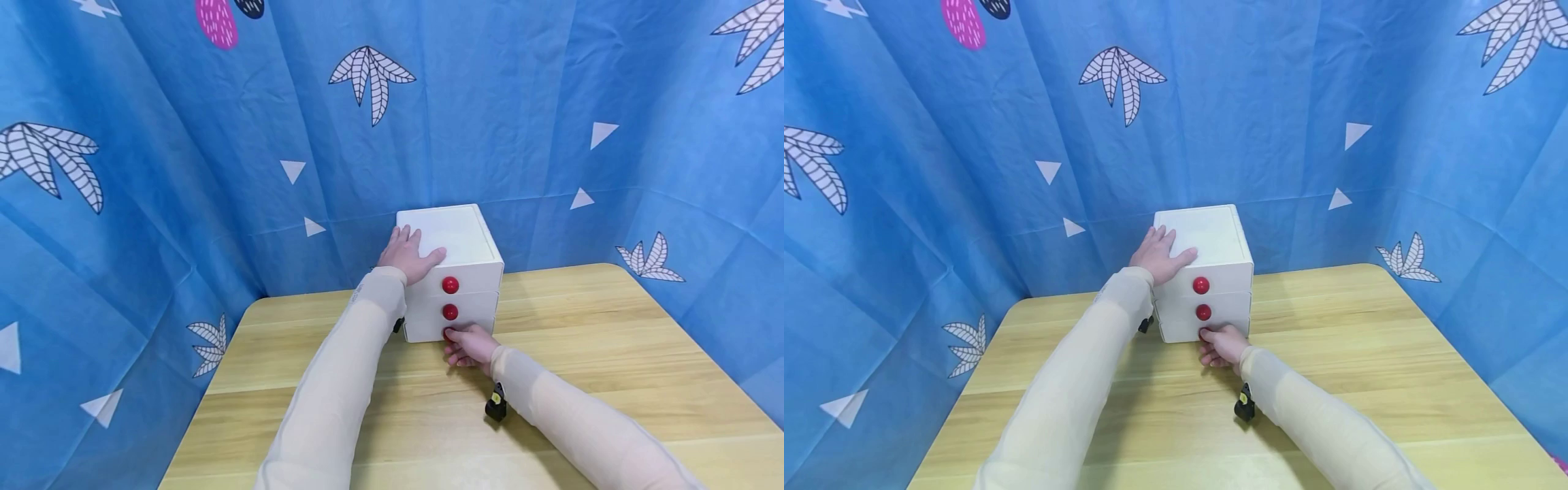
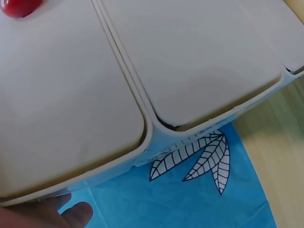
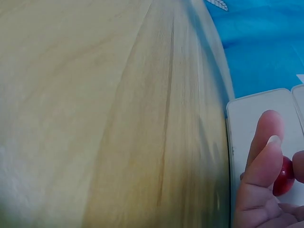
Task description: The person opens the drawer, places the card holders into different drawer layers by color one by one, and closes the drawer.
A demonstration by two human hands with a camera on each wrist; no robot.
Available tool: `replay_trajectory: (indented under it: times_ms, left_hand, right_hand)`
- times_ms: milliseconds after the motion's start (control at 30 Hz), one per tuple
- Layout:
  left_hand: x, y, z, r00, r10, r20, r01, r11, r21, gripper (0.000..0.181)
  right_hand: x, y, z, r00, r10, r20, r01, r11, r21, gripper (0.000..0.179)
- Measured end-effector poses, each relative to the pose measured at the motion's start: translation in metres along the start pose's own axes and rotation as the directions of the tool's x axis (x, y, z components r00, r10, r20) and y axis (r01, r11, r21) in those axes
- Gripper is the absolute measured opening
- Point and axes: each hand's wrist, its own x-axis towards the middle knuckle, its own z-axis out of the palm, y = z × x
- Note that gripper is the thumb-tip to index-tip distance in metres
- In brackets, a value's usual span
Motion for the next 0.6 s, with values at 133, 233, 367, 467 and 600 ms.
replay_trajectory:
  times_ms: [133,233,367,467,600]
  left_hand:
    - [0.002,0.0,0.001,1.0,-0.001,-0.007,0.001,1.0,-0.007,0.086]
    - [0.002,-0.001,0.003,1.0,0.005,-0.024,-0.006,0.999,-0.037,0.084]
    - [0.002,-0.007,0.004,0.996,0.038,-0.079,-0.045,0.995,-0.092,0.077]
    - [-0.001,-0.015,0.003,0.991,0.062,-0.116,-0.076,0.989,-0.124,0.075]
    - [-0.009,-0.038,0.003,0.986,0.092,-0.14,-0.112,0.984,-0.141,0.078]
  right_hand:
    - [0.0,0.001,-0.001,1.0,0.013,-0.006,-0.013,1.0,-0.015,0.039]
    - [-0.001,0.003,-0.003,1.0,0.019,0.002,-0.019,0.999,-0.038,0.041]
    - [-0.006,0.005,-0.009,0.999,0.018,0.051,-0.015,0.998,-0.061,0.043]
    - [-0.013,0.006,-0.017,0.996,0.014,0.085,-0.008,0.997,-0.076,0.043]
    - [-0.025,0.006,-0.032,0.997,-0.008,0.083,0.014,0.997,-0.078,0.05]
